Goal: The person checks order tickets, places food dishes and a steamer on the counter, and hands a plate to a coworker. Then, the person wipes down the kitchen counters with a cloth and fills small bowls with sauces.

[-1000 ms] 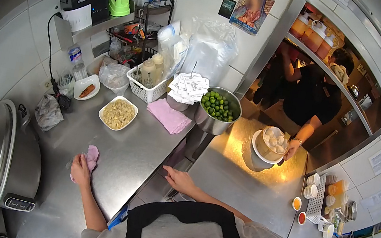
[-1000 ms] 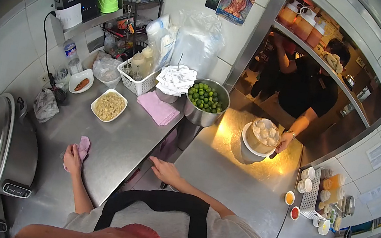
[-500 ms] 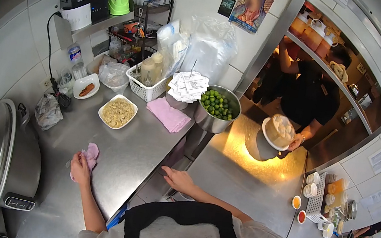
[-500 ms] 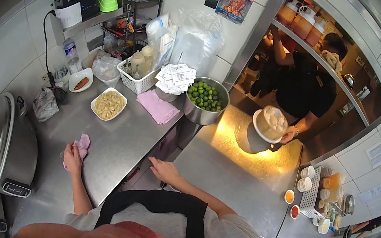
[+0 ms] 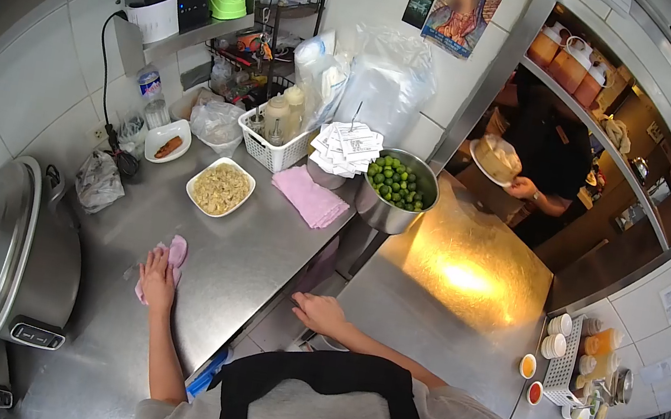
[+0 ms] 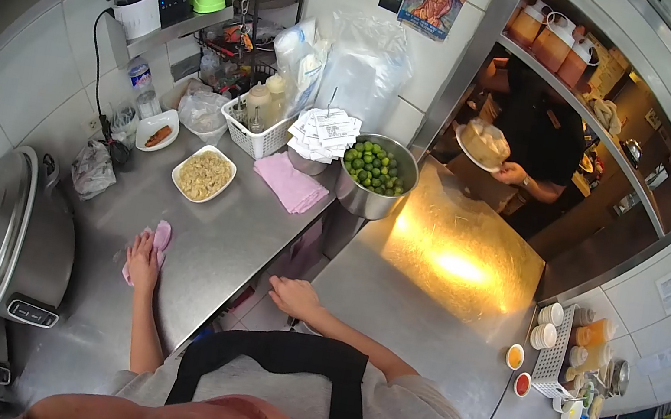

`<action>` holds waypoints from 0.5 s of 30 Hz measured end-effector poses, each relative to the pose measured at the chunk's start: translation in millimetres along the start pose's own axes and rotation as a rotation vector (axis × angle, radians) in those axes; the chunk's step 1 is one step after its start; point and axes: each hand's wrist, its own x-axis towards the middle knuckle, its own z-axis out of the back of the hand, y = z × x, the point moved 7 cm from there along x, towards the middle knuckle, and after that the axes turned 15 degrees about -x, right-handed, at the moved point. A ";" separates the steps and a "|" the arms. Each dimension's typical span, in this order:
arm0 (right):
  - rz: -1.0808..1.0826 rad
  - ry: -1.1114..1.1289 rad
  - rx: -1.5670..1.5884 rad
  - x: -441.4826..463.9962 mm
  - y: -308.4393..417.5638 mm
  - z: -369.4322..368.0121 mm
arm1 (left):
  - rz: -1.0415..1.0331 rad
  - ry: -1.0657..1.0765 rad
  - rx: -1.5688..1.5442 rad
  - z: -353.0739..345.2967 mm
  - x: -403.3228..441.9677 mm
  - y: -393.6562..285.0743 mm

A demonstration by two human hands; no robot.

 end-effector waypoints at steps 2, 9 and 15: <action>0.003 0.001 -0.011 -1.0 -0.5 0.4 | -0.022 -0.065 -0.027 -1.0 1.1 1.2; 0.008 -0.025 -0.004 -1.7 -0.9 4.8 | 0.325 -0.109 -0.475 11.1 -6.2 2.2; -0.008 -0.011 0.005 -3.2 -0.1 3.6 | 0.073 -0.223 -0.311 33.4 4.6 -25.8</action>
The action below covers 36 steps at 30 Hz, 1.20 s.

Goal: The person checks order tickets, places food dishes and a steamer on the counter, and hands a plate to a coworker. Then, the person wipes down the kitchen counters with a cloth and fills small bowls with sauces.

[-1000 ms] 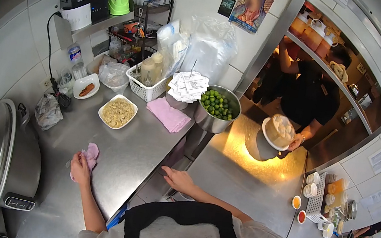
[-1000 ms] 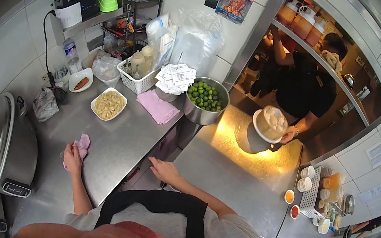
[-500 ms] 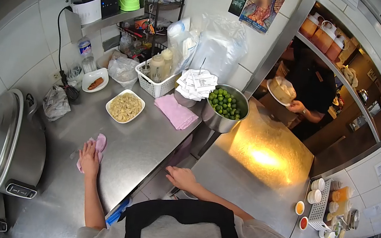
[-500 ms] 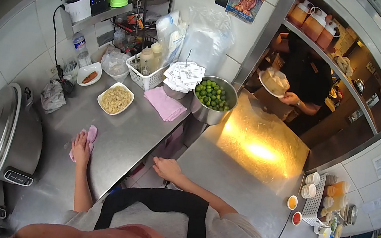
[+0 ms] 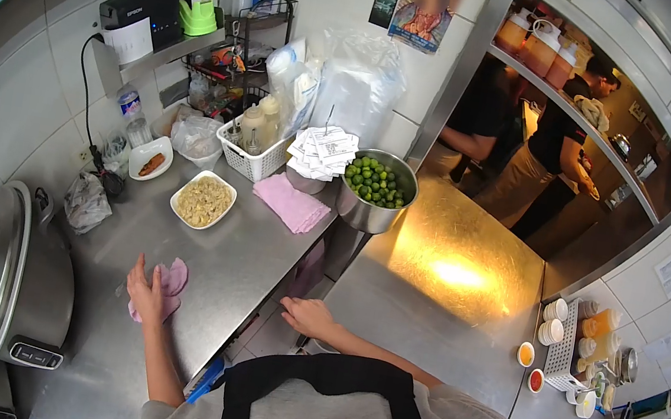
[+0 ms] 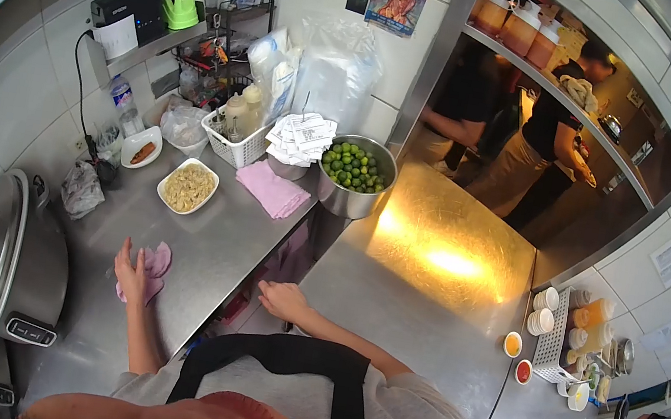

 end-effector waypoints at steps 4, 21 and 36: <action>-0.017 0.021 -0.010 0.6 -1.5 -2.1 | 0.048 0.189 0.437 -22.2 -19.2 -1.4; 0.081 0.027 0.072 5.8 -2.4 -7.3 | -0.157 0.285 0.132 -28.2 -37.9 -35.0; -0.208 0.252 1.271 330.4 -57.8 -63.1 | 0.451 -0.427 0.208 169.8 -308.6 -76.1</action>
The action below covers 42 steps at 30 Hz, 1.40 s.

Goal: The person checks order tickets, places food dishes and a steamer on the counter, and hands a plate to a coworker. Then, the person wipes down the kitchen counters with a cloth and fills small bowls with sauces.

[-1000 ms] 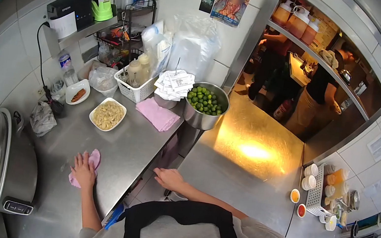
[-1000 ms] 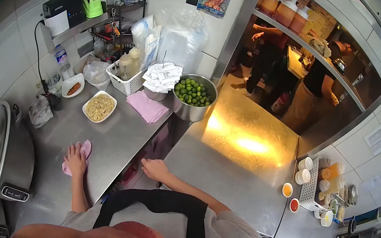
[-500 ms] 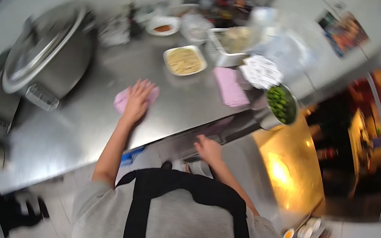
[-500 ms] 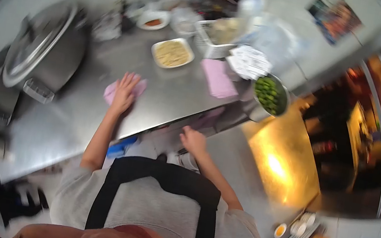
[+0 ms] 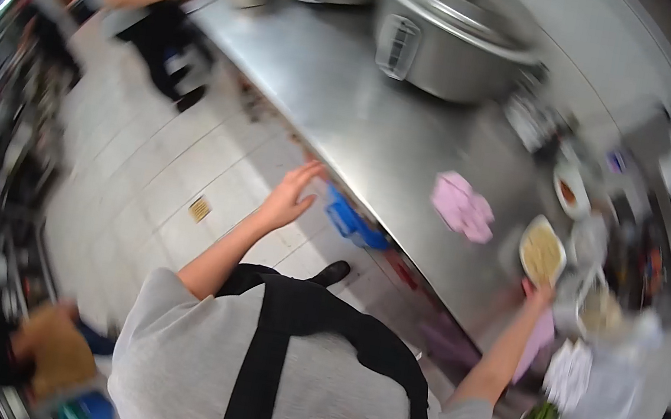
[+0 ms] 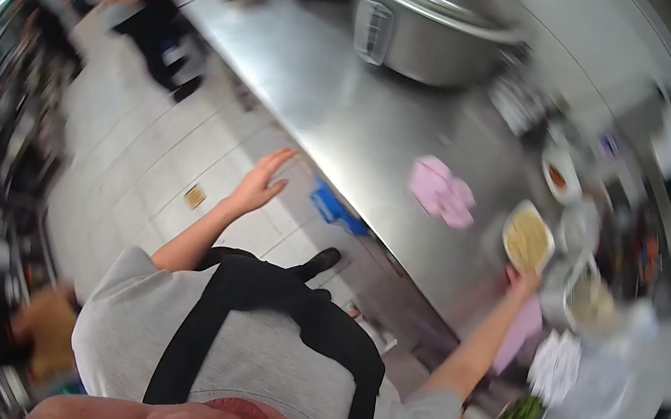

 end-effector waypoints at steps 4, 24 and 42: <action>-0.054 -0.025 -0.121 6.1 0.7 6.6 | 0.138 -0.104 0.082 35.4 -43.7 13.1; 0.299 0.210 -0.173 -253.8 109.0 -308.2 | 0.242 0.048 -0.696 189.7 14.9 115.2; 0.526 1.454 -0.125 -442.0 169.6 -878.8 | 0.482 -0.530 -1.183 428.6 145.4 239.6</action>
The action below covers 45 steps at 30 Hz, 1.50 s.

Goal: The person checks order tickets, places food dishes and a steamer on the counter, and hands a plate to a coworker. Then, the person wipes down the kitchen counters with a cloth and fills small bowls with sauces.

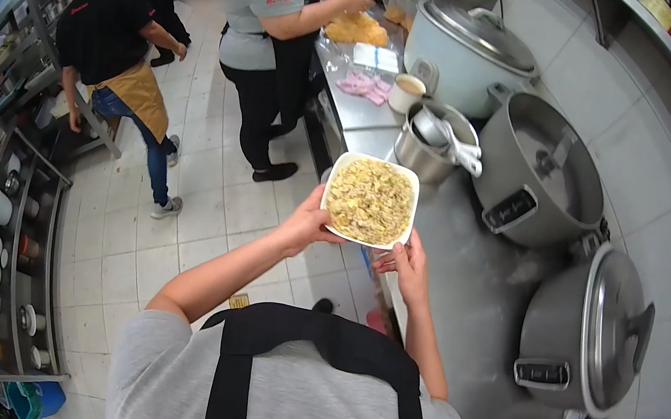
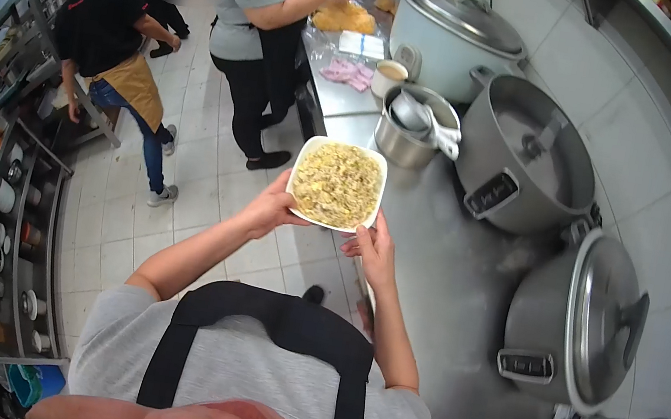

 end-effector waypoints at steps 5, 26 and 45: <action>0.198 0.039 -0.311 88.3 75.3 50.8 | -0.051 0.029 0.011 -6.7 68.9 -124.7; 0.240 -0.364 -1.026 315.3 162.9 65.4 | -0.065 0.063 -0.038 60.0 498.6 -419.3; 0.814 -0.481 -1.936 673.4 179.5 31.9 | -0.224 0.137 -0.008 30.8 655.0 -532.0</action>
